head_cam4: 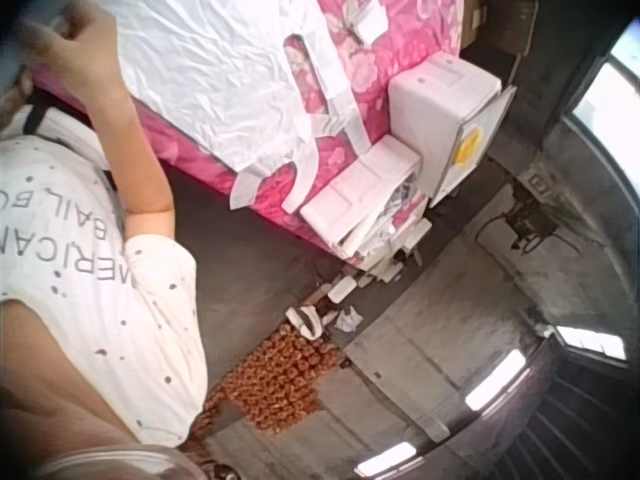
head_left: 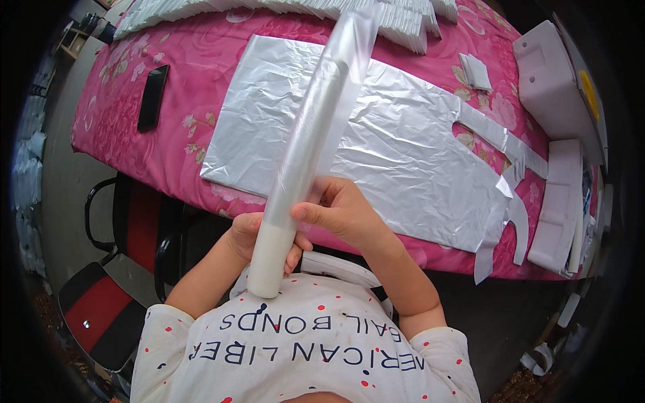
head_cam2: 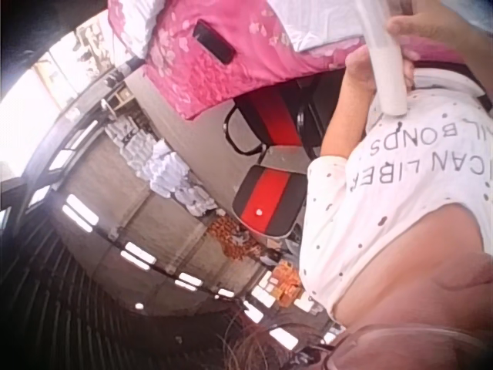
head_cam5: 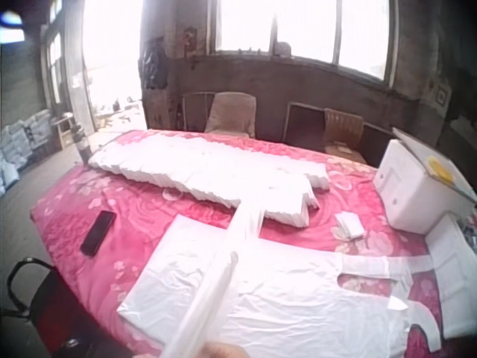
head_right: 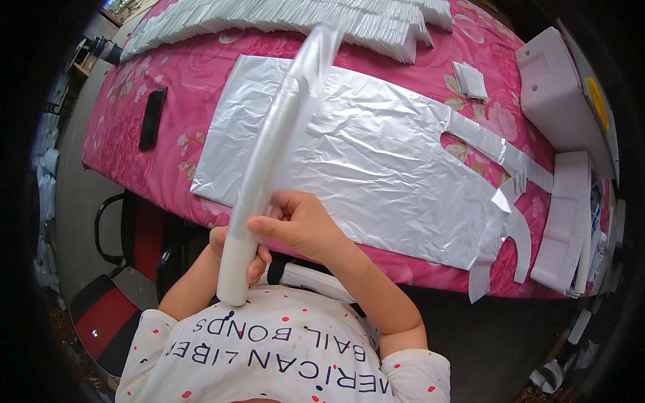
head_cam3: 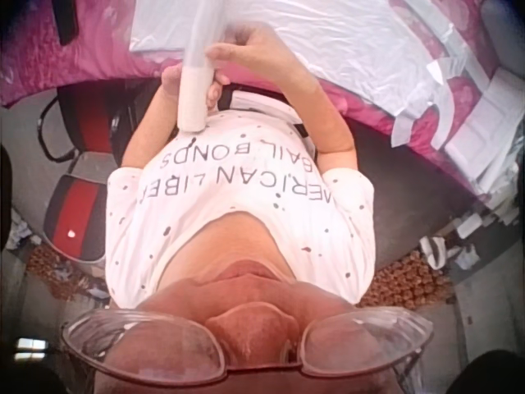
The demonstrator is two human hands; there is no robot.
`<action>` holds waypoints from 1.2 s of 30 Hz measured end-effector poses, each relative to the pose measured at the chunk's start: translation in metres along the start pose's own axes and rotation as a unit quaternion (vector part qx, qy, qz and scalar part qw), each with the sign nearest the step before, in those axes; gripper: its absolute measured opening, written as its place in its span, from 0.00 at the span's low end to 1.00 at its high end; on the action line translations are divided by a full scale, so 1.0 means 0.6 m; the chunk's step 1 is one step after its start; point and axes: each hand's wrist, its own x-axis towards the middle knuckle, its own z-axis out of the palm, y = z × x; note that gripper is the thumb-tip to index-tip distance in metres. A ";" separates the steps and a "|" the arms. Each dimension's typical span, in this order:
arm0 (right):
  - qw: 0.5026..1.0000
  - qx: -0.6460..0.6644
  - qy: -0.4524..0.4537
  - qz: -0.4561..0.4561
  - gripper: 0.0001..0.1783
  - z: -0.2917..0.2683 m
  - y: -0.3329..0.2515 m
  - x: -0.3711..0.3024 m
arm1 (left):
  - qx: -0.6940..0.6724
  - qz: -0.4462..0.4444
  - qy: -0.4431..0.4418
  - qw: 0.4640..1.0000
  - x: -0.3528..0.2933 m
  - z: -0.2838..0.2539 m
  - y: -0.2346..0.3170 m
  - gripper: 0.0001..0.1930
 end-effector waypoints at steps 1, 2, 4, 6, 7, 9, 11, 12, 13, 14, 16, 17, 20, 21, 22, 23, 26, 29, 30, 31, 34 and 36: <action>1.000 0.029 -0.001 0.004 0.19 0.006 0.000 -0.002 | -0.009 -0.011 -0.018 1.000 -0.006 -0.006 0.001 0.37; 0.998 0.058 -0.002 0.007 0.19 0.010 0.001 -0.004 | -0.018 -0.023 -0.036 0.999 -0.012 -0.017 0.001 0.36; 0.993 0.106 -0.055 0.024 0.19 0.008 0.020 -0.005 | -0.039 -0.019 -0.059 0.997 -0.012 -0.022 -0.004 0.35; 0.990 0.118 -0.077 0.031 0.19 0.005 0.025 -0.007 | -0.062 0.011 -0.066 0.996 -0.001 -0.013 -0.016 0.35; 0.991 0.104 -0.074 0.032 0.19 0.003 0.015 -0.009 | -0.043 0.010 -0.036 0.998 0.001 -0.008 -0.014 0.34; 0.998 0.042 -0.030 0.023 0.19 0.002 -0.003 -0.012 | -0.006 0.007 0.024 1.000 0.008 0.004 -0.002 0.33; 0.997 -0.056 0.054 0.002 0.21 0.003 -0.017 -0.015 | 0.127 0.024 0.169 0.977 0.023 0.026 0.025 0.32; 0.992 -0.099 0.077 0.003 0.21 0.002 -0.013 -0.015 | 0.191 0.033 0.238 0.952 0.028 0.035 0.036 0.32; 0.985 -0.143 0.100 0.004 0.22 -0.001 -0.003 -0.012 | 0.272 0.065 0.283 0.917 0.035 0.039 0.039 0.32; 0.975 -0.186 0.122 0.005 0.22 -0.003 0.006 -0.010 | 0.315 0.107 0.317 0.888 0.044 0.039 0.035 0.31; 0.957 -0.249 0.148 0.006 0.22 0.010 0.025 -0.012 | 0.396 0.189 0.380 0.814 0.065 0.036 0.026 0.31; 0.946 -0.280 0.162 0.007 0.23 0.015 0.034 -0.014 | 0.452 0.163 0.446 0.755 0.068 0.031 0.020 0.29; 0.955 -0.270 0.097 0.076 0.21 0.014 0.048 -0.018 | 0.559 0.084 0.481 0.670 0.042 0.013 0.007 0.29; 0.953 -0.282 0.042 0.103 0.22 0.006 0.031 -0.025 | 0.537 0.098 0.498 0.674 0.029 0.002 0.000 0.28; 0.957 -0.270 0.043 0.099 0.22 -0.010 0.032 -0.031 | 0.523 0.048 0.513 0.678 0.019 0.011 -0.003 0.28; 0.961 -0.257 0.044 0.094 0.22 -0.030 0.040 -0.037 | 0.508 -0.001 0.527 0.681 0.009 0.026 -0.003 0.27; 0.956 -0.245 0.146 0.061 0.26 -0.097 0.044 -0.044 | 0.497 -0.087 0.550 0.665 -0.032 0.041 -0.015 0.20; 0.961 -0.138 0.240 0.019 0.23 -0.180 0.021 -0.018 | 0.482 -0.123 0.576 0.649 -0.056 0.043 -0.037 0.15; 0.955 -0.142 0.262 0.003 0.22 -0.202 0.011 -0.007 | 0.474 -0.133 0.586 0.644 -0.061 0.044 -0.044 0.14; 0.950 -0.160 0.267 -0.007 0.22 -0.211 -0.001 0.003 | 0.481 -0.133 0.579 0.645 -0.068 0.039 -0.050 0.14; 0.946 -0.201 0.253 -0.006 0.22 -0.220 -0.031 0.028 | 0.468 -0.131 0.563 0.669 -0.072 0.039 -0.051 0.15; 0.955 -0.206 0.213 0.031 0.22 -0.222 -0.041 0.039 | 0.470 -0.129 0.558 0.672 -0.069 0.043 -0.047 0.15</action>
